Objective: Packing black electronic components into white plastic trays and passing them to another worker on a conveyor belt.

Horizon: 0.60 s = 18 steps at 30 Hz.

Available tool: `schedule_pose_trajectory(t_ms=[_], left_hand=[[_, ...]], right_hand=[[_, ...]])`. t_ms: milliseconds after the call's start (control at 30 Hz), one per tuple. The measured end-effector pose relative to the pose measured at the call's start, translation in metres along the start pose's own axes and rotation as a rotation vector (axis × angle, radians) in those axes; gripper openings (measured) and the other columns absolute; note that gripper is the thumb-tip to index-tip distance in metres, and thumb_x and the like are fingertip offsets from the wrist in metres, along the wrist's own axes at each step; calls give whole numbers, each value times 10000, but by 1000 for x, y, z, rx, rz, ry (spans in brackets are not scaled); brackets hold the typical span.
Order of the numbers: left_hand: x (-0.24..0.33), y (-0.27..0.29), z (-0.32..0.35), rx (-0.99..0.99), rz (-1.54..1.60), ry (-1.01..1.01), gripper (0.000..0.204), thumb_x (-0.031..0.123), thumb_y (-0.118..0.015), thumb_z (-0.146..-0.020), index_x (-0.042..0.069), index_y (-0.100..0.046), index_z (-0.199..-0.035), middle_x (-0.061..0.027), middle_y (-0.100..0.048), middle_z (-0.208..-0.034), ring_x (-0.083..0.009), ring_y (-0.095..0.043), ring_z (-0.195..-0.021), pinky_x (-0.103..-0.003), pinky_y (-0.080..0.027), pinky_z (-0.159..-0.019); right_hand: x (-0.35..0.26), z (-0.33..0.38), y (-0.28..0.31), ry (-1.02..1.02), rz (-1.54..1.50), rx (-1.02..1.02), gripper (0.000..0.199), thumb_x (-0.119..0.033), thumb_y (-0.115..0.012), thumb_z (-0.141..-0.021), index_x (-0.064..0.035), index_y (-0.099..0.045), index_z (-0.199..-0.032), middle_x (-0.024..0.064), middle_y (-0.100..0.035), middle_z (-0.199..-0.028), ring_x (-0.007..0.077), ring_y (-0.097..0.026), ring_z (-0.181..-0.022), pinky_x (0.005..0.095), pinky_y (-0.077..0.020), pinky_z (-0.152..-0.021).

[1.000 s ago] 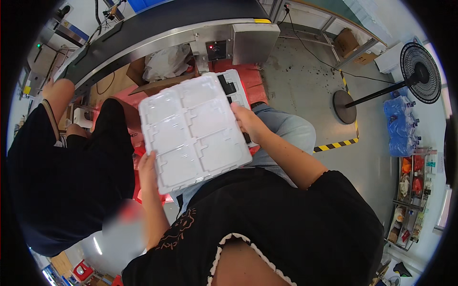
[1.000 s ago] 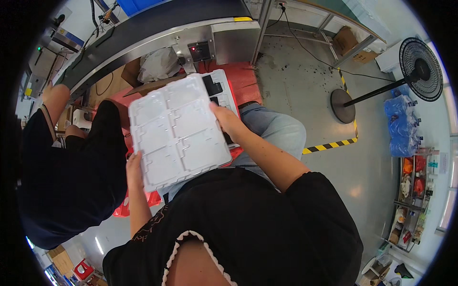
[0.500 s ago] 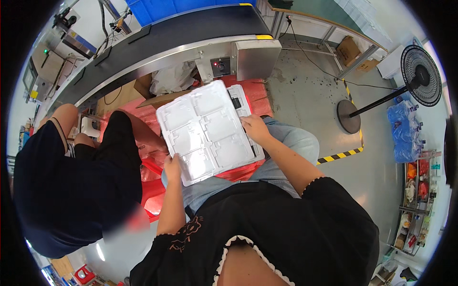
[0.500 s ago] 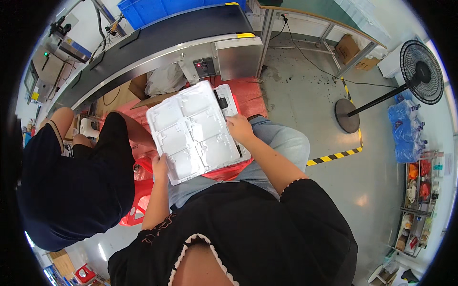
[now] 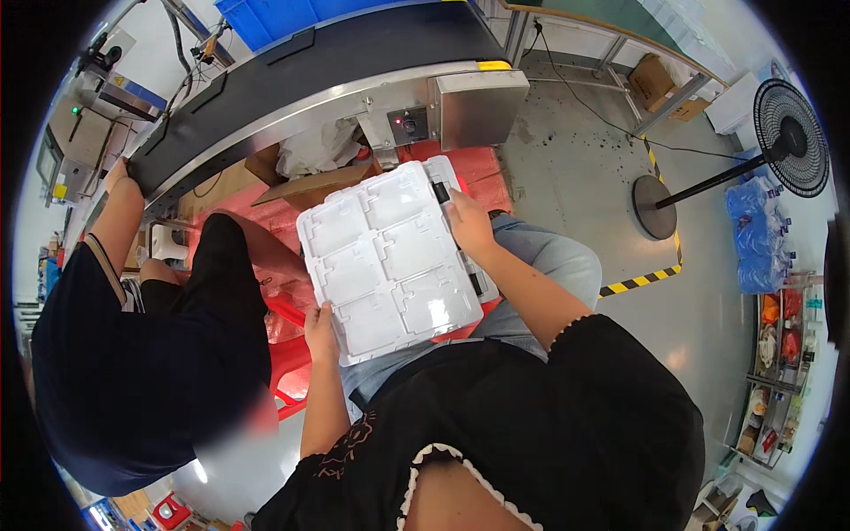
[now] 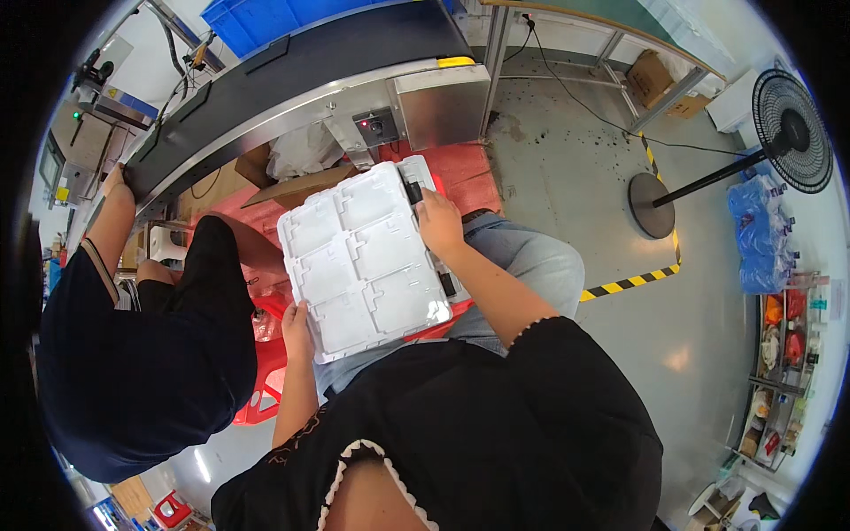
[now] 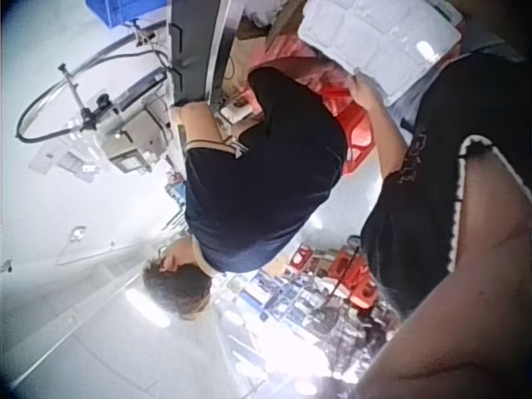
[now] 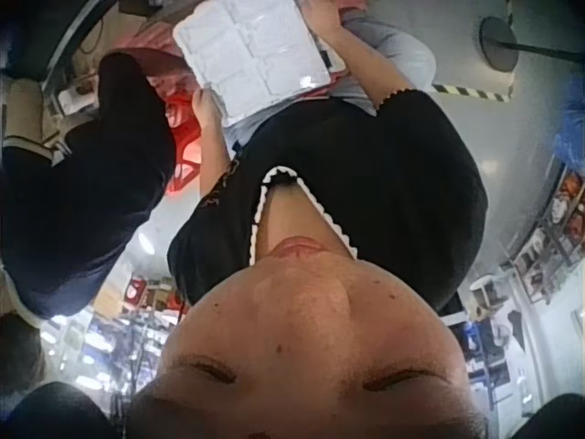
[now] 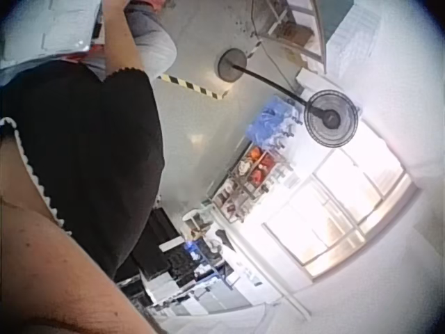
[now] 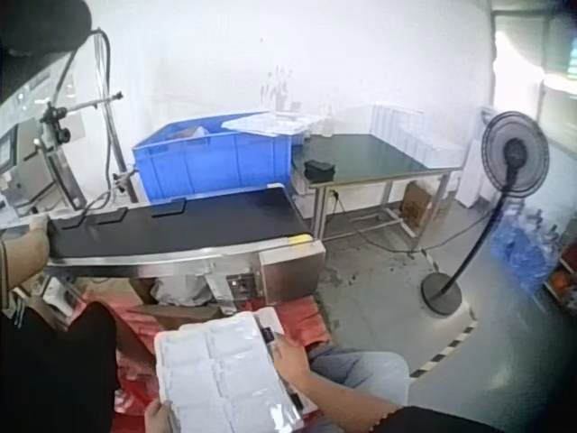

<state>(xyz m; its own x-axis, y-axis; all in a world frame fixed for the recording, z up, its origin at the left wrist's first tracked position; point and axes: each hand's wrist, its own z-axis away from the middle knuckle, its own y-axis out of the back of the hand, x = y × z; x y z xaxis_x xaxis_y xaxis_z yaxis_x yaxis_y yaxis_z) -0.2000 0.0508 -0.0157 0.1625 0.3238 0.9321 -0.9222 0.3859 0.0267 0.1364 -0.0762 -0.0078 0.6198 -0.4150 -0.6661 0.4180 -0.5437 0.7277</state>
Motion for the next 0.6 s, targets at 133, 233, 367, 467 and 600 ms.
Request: schedule_pose_trajectory(t_ms=[133,233,367,467,600], left_hand=[[-4,-41,-18,56,-398,-97,261,202,-574,-850,-29,-595,-969,-94,-606,-781,-161,-536,-677,-303,-432,-635],[-22,-53,-44,40,-601,-407,250,179,-583,-815,-33,-599,-946,-164,-611,-749,-249,-560,-648,-362,-444,-635],[-10,-58,-44,-46,-635,-251,213,149,-578,-799,-22,-617,-919,-188,-611,-724,-309,-571,-643,-389,-454,-651],[-30,-47,-67,-59,-621,-284,229,193,-611,-774,-17,-633,-864,-190,-604,-660,-311,-579,-614,-390,-452,-633],[-2,-59,-66,-94,-833,-145,311,249,-622,-758,-25,-616,-906,-252,-612,-875,-385,-587,-819,-455,-453,-761]], right_hand=[[19,27,5,-155,-186,65,470,-330,-502,-874,29,-496,-1177,222,-522,-1155,378,-483,-1095,465,-385,-927],[28,33,2,-278,-5,46,444,-345,-528,-852,20,-548,-1104,264,-510,-1129,391,-506,-1050,468,-411,-883],[38,35,16,-391,35,-96,349,-292,-600,-788,15,-595,-956,264,-559,-1015,382,-537,-985,436,-437,-832],[24,34,21,-387,40,-122,320,-275,-636,-748,13,-605,-882,243,-597,-915,373,-572,-895,418,-451,-782],[28,40,20,-422,149,-103,330,-306,-660,-716,6,-610,-812,230,-614,-811,363,-606,-776,413,-471,-719]])
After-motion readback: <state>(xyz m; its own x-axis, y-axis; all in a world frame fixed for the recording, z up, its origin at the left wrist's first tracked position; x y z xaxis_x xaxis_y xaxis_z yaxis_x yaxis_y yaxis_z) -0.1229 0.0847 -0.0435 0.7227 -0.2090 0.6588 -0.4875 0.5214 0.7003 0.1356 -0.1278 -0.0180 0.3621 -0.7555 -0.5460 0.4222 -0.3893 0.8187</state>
